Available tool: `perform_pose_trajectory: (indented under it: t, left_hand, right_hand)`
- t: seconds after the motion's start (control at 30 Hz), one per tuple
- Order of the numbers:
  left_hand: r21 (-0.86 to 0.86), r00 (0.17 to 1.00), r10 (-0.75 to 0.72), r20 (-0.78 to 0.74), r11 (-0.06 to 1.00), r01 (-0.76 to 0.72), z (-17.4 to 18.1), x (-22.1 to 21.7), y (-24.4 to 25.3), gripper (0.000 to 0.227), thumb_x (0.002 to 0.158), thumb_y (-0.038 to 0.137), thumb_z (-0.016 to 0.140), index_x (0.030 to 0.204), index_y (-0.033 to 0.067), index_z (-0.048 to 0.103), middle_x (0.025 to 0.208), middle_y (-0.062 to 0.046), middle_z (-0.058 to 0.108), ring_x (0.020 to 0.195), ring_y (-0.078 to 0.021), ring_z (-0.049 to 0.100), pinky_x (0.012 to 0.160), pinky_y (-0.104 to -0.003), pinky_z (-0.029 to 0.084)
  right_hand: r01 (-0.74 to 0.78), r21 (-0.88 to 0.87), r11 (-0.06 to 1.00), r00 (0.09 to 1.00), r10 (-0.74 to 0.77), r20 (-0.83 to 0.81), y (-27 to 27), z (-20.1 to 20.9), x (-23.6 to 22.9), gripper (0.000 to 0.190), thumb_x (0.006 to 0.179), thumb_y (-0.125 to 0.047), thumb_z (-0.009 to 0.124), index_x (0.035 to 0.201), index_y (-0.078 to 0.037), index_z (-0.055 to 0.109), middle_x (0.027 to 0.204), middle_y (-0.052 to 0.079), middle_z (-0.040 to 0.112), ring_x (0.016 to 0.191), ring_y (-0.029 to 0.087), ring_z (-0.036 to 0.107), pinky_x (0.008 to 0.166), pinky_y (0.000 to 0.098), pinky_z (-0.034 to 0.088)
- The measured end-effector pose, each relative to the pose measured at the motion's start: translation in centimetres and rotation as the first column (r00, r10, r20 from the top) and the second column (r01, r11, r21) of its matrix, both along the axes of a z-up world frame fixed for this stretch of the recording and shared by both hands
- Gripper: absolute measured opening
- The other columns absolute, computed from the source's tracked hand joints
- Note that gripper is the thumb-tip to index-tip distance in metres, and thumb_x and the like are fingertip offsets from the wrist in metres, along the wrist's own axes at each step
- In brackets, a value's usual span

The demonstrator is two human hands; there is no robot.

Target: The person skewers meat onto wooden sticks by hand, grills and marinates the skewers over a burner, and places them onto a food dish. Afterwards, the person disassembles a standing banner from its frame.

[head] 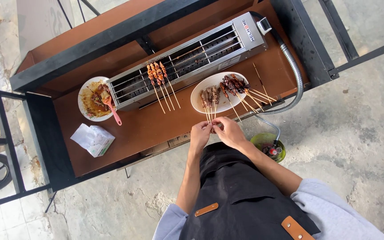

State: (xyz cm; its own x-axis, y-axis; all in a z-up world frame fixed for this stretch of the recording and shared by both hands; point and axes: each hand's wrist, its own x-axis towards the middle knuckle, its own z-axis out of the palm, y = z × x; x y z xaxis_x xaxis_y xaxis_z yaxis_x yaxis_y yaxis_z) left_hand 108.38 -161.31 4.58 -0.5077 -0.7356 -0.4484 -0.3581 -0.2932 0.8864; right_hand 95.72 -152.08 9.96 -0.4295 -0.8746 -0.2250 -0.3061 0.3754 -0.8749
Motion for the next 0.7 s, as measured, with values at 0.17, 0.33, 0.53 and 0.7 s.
perform_pose_trajectory:
  t: [0.17, 0.33, 0.53, 0.7]
  left_hand:
    - [-0.013, 0.999, 0.032, 0.003, 0.999, -0.032, -0.5, -0.5, 0.2, 0.023, 0.097, 0.014, 0.065, 0.106, -0.0043, 0.076, 0.086, -0.009, 0.078, 0.075, -0.0117, 0.072, 0.069, -0.026, 0.056]
    - [0.004, 0.998, 0.063, 0.002, 0.998, -0.063, -0.6, -0.8, 0.6, 0.023, 0.097, 0.014, 0.063, 0.104, -0.0035, 0.077, 0.086, -0.008, 0.078, 0.075, -0.0109, 0.07, 0.069, -0.026, 0.055]
    - [-0.04, 0.996, 0.088, 0.022, 0.995, -0.087, 0.1, -1.3, 0.9, 0.024, 0.095, 0.014, 0.063, 0.104, -0.0034, 0.077, 0.086, -0.008, 0.078, 0.076, -0.012, 0.071, 0.071, -0.027, 0.056]
    - [0.002, 0.996, 0.09, 0.01, 0.996, -0.09, 0.4, -1.4, 1.2, 0.026, 0.096, 0.016, 0.063, 0.106, -0.0037, 0.076, 0.088, -0.008, 0.078, 0.078, -0.0122, 0.072, 0.073, -0.027, 0.056]
  right_hand:
    - [-0.043, 0.075, 0.996, 0.999, 0.041, 0.034, 0.0, 0.6, -0.7, 0.027, 0.094, -0.019, 0.067, 0.116, -0.003, 0.069, 0.116, 0.015, 0.07, 0.084, 0.026, 0.076, 0.074, 0.0357, 0.06]
    - [-0.073, -0.002, 0.997, 0.997, 0.073, -0.003, 0.2, -0.3, -1.2, 0.026, 0.094, -0.018, 0.068, 0.115, -0.002, 0.07, 0.114, 0.016, 0.072, 0.088, 0.026, 0.075, 0.076, 0.0357, 0.059]
    - [-0.104, -0.025, 0.994, 0.994, 0.103, -0.022, 0.5, -0.7, -1.5, 0.028, 0.094, -0.017, 0.068, 0.117, -0.002, 0.069, 0.112, 0.016, 0.072, 0.089, 0.026, 0.075, 0.078, 0.0356, 0.059]
    - [-0.113, -0.04, 0.993, 0.992, 0.111, -0.052, 0.6, -0.6, -1.6, 0.029, 0.093, -0.017, 0.068, 0.117, -0.002, 0.069, 0.112, 0.017, 0.073, 0.09, 0.027, 0.075, 0.079, 0.0359, 0.058]
